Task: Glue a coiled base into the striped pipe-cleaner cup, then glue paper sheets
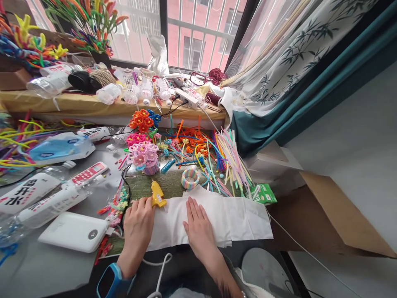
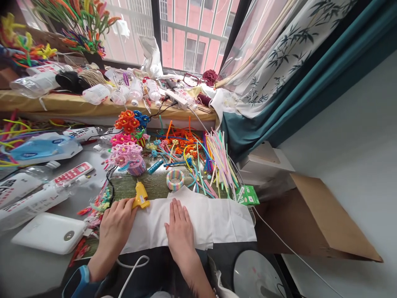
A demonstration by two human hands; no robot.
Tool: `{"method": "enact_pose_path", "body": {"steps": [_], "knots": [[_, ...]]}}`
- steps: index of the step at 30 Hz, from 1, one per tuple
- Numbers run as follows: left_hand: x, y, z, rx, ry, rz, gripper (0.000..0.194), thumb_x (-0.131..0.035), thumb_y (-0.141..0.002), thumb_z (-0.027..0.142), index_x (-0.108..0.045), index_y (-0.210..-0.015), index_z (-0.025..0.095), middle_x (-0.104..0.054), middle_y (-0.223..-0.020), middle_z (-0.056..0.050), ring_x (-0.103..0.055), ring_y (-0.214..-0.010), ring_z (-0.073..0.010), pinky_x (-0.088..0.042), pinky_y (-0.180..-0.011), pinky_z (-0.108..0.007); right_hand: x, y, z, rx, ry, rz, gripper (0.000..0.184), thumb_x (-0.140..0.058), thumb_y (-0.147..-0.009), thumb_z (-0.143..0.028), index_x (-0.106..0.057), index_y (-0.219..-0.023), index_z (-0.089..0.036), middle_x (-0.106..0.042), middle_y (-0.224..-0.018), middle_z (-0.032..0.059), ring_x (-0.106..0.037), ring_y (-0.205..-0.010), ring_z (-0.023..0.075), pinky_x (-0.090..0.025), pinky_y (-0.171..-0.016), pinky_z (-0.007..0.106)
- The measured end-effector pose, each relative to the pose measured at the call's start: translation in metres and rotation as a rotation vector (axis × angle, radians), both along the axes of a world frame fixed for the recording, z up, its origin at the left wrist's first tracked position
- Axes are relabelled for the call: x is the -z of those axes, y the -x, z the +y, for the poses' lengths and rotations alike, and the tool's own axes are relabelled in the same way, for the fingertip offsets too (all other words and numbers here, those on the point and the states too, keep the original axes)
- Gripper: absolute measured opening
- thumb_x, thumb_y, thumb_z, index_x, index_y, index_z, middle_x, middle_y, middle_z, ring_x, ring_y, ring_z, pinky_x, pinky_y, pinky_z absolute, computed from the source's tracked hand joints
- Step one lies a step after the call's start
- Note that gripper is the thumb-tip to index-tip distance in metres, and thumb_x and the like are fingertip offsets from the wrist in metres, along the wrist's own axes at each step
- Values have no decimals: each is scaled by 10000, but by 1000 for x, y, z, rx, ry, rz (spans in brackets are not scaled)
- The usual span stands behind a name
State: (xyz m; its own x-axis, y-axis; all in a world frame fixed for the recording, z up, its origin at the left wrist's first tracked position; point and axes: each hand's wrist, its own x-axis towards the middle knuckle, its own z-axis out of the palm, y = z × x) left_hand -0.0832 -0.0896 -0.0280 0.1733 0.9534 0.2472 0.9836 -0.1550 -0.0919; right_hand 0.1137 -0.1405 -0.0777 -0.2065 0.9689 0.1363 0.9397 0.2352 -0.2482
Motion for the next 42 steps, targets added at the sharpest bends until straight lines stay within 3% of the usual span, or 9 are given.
{"method": "enact_pose_path", "body": {"steps": [8,13,21,25,30,33,35,39,42], "knots": [[-3,1,3,44,41,55,214,-458,-953,202,-635,-850,140,-629,-824,-110,-593,-813,-295,-433,-742,-389,3,6,1,22,-29,24,648,-357,-983,-205,-138,-1588,-128,-264,-1625,103,-296,-1494,250,-326,-1187,480],[1,9,-4,61,0,72,224,-447,-956,194,-639,-861,129,-627,-829,-116,-598,-815,-297,-445,-748,-390,-2,0,1,-15,-34,46,642,-370,-999,-259,-146,-1588,-134,-303,-1613,113,-312,-1487,249,-344,-1175,472],[-3,21,-11,12,7,90,259,-409,-965,216,-643,-899,125,-642,-882,-138,-586,-836,-304,-435,-759,-391,-15,-41,-28,72,-103,96,774,-608,-889,-385,-251,-1556,-219,-338,-1604,117,-300,-1483,334,-341,-1153,548],[-4,19,-7,-42,23,63,280,-392,-968,236,-634,-890,120,-641,-873,-140,-593,-842,-310,-432,-750,-389,-8,-66,-50,138,-101,155,683,-577,-913,-359,-299,-1530,-267,-398,-1569,100,-374,-1442,332,-383,-1119,540],[-2,23,-4,-61,-1,15,335,-360,-986,292,-636,-960,103,-647,-905,-149,-596,-876,-313,-443,-780,-389,9,-108,-74,429,-204,304,505,-479,-964,-484,-463,-1408,-243,-494,-1466,141,-465,-1356,337,-421,-1073,536],[0,26,-3,-70,-17,13,388,-333,-998,317,-635,-1014,74,-643,-899,-155,-601,-866,-311,-449,-780,-391,20,-133,-86,572,-225,396,547,-498,-927,-567,-526,-1341,-210,-510,-1431,166,-467,-1343,356,-406,-1078,552],[0,26,-2,-87,-19,17,412,-319,-1001,322,-636,-1007,59,-637,-883,-161,-604,-845,-312,-453,-768,-394,26,-145,-91,748,-241,514,605,-577,-857,-616,-556,-1280,-183,-547,-1356,186,-518,-1274,366,-444,-1034,551],[0,25,-1,-105,-12,25,422,-316,-995,323,-633,-1005,47,-630,-881,-175,-602,-830,-314,-460,-752,-398,40,-157,-92,1219,-269,971,719,-789,-629,-632,-560,-1116,-155,-643,-1038,140,-669,-888,301,-584,-699,434],[1,24,-1,-111,-8,16,419,-323,-989,319,-634,-1014,39,-630,-892,-182,-600,-837,-316,-466,-759,-398,46,-161,-88,1204,-205,1198,560,-748,-649,-659,-584,-883,-178,-650,-763,51,-670,-646,239,-561,-521,355]]}}
